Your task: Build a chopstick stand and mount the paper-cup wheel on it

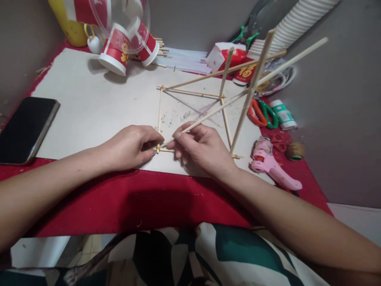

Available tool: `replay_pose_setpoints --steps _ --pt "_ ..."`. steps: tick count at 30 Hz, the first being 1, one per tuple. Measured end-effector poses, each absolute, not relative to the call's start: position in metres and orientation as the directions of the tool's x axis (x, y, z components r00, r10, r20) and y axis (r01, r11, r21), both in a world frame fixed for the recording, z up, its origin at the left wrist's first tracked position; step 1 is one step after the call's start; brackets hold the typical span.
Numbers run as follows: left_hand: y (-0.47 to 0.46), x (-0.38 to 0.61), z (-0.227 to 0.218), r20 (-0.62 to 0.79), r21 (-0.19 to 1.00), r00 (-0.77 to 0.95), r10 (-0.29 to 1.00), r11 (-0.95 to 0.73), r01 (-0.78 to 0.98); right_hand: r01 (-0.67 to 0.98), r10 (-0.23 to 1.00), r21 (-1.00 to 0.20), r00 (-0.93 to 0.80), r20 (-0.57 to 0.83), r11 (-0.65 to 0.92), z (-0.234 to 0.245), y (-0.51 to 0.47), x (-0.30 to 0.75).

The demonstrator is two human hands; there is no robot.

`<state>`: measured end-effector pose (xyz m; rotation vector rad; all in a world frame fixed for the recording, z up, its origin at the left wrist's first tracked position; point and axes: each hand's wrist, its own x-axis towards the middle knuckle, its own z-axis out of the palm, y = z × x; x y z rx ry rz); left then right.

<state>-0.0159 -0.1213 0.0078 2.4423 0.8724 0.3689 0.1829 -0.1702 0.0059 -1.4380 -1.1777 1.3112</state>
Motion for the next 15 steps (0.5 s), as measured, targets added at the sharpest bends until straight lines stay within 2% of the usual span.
replay_pose_setpoints --steps 10,15 --pt "-0.1202 -0.0140 0.0042 0.118 0.559 0.741 0.661 -0.661 0.500 0.174 0.981 -0.971 -0.073 -0.179 -0.165 0.0074 -0.1730 0.1843" --pt "-0.1199 -0.0137 0.0037 0.123 0.559 0.743 0.658 -0.665 0.496 0.153 0.978 -0.974 -0.101 -0.183 -0.167 0.0066 -0.1711 0.1854"
